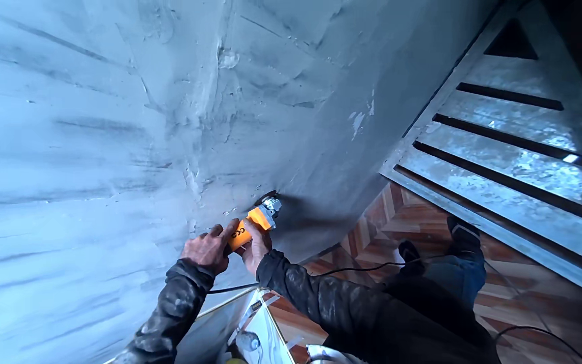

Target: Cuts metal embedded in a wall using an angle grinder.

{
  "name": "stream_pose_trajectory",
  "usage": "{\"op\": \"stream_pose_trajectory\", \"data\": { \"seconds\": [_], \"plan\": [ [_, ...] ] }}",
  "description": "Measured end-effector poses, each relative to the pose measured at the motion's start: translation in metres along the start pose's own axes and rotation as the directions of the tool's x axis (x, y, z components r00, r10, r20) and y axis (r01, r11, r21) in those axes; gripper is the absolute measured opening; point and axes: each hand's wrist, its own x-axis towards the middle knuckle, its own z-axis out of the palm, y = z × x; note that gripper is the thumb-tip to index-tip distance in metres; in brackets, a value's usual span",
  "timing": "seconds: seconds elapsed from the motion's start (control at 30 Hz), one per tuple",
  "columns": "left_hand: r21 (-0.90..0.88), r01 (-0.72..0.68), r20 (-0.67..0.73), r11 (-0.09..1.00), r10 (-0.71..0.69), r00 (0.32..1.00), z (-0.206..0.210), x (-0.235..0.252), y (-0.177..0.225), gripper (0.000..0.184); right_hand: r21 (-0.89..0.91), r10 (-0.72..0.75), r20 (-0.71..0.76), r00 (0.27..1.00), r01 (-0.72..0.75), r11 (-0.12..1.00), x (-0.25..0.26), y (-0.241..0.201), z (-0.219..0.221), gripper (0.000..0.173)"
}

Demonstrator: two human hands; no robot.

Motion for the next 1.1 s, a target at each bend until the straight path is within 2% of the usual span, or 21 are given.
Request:
{"op": "stream_pose_trajectory", "data": {
  "seconds": [0.23,0.43,1.1],
  "plan": [
    [0.152,0.012,0.163,0.988,-0.037,0.986,-0.053,0.025,0.022,0.097,0.106,0.052,0.012,0.999,-0.053,0.993,0.007,-0.024,0.017,0.049],
    [0.265,-0.028,0.224,0.964,-0.033,0.974,-0.082,0.039,0.038,0.093,0.214,0.075,0.008,0.997,-0.075,0.974,0.008,-0.037,0.026,0.049],
    [0.293,-0.110,0.187,0.950,0.056,0.981,-0.087,0.055,0.028,0.086,0.198,0.035,-0.010,0.999,-0.032,0.980,0.001,-0.044,0.040,0.052]
  ]
}}
